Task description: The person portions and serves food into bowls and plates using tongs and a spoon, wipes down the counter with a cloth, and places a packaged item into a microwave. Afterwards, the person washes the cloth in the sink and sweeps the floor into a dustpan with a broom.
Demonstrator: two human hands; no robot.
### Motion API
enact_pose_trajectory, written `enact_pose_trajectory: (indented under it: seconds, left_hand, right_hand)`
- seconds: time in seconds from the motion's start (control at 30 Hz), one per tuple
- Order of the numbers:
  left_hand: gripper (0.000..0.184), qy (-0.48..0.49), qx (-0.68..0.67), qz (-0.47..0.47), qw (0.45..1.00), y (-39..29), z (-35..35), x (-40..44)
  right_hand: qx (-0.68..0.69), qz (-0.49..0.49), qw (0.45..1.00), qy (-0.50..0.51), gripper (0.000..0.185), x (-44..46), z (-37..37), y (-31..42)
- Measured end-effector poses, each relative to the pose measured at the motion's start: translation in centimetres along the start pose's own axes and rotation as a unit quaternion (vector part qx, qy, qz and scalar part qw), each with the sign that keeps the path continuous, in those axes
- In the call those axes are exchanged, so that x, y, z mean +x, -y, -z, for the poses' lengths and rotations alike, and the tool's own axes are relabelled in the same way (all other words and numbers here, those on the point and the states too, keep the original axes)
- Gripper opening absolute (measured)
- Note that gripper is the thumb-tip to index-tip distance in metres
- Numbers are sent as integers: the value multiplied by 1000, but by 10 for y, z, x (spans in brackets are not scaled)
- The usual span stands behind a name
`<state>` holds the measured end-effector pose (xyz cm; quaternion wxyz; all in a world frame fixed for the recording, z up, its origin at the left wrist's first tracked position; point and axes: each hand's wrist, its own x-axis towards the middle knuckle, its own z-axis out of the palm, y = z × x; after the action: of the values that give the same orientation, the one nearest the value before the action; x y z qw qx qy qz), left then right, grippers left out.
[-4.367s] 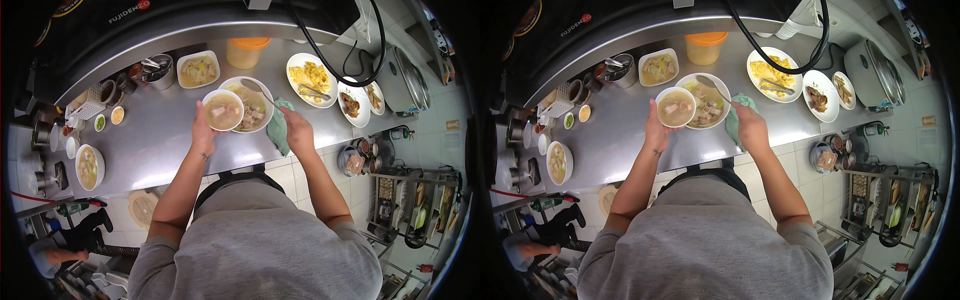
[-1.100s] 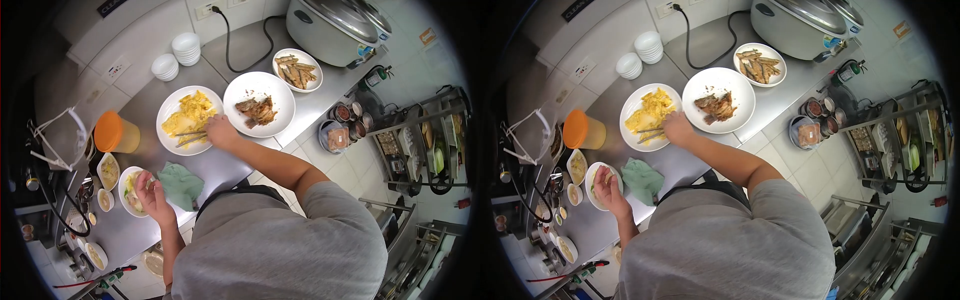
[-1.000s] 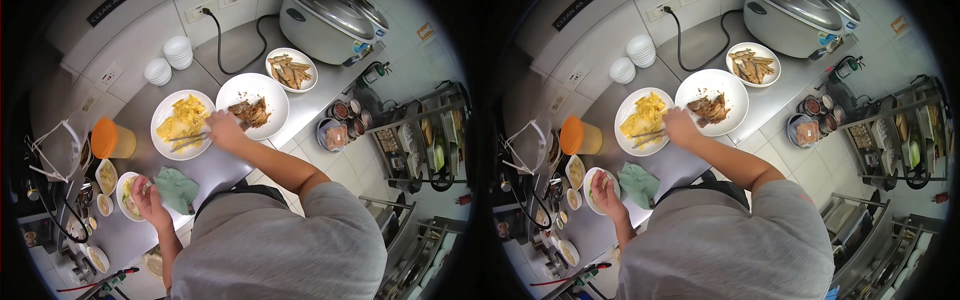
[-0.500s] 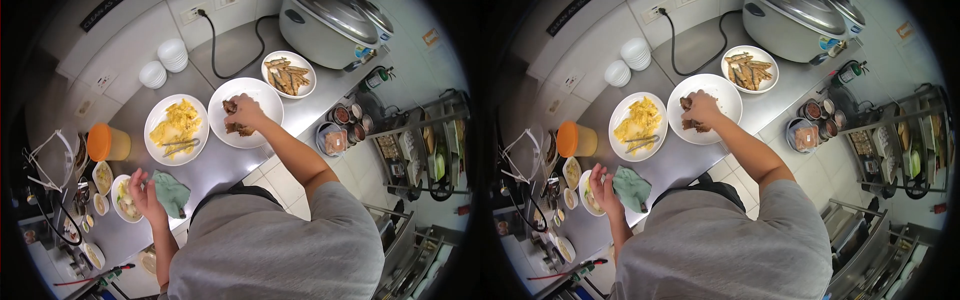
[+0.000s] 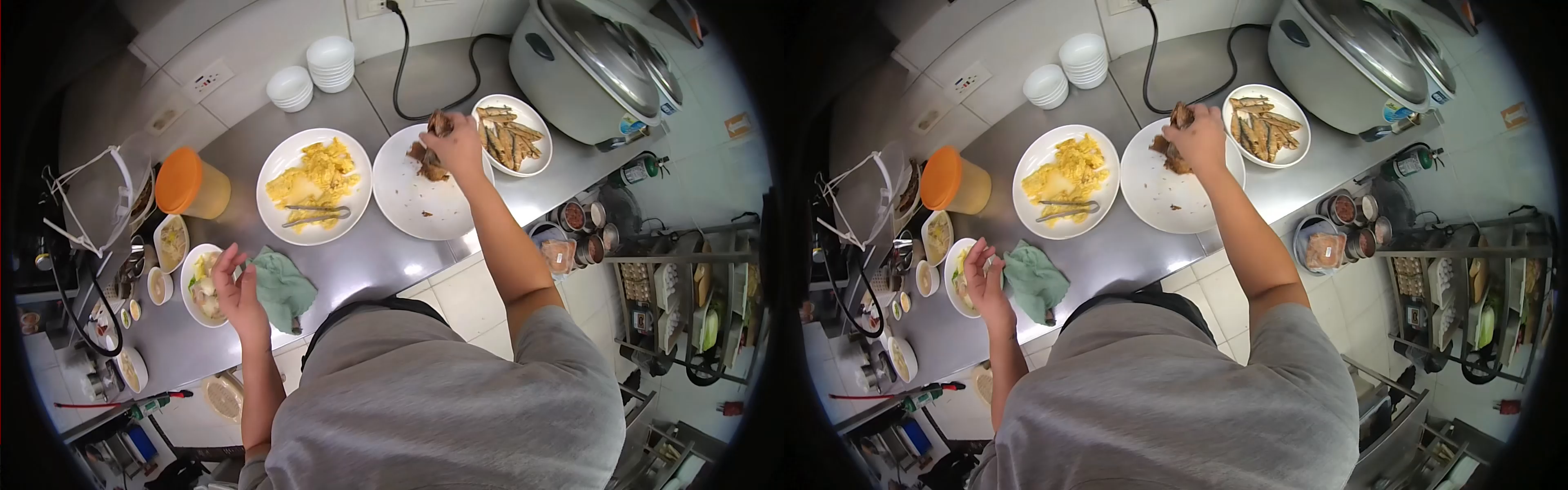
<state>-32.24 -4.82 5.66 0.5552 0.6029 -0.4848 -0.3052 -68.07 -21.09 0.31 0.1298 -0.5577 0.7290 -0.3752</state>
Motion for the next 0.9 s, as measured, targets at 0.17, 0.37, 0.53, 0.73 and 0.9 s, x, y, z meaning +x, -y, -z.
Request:
enact_pose_trajectory:
  seconds: [0.17,0.37,0.53,0.73,0.9]
  left_hand:
    - [37,0,0,3,1000,1,3,0]
    - [39,-5,19,-1,1000,2,6,-1]
    - [38,1,15,-3,1000,3,4,1]
    - [36,3,32,-17,999,3,0,2]
    - [35,8,7,-21,1000,2,-2,-4]
  right_hand:
    - [-118,-14,988,-100,56,52,45,-25]
    - [-190,24,978,-88,59,92,69,-79]
    - [-100,76,991,55,52,56,40,-69]
    - [79,82,948,298,37,-54,-49,19]
    - [-151,346,881,287,17,-106,-104,86]
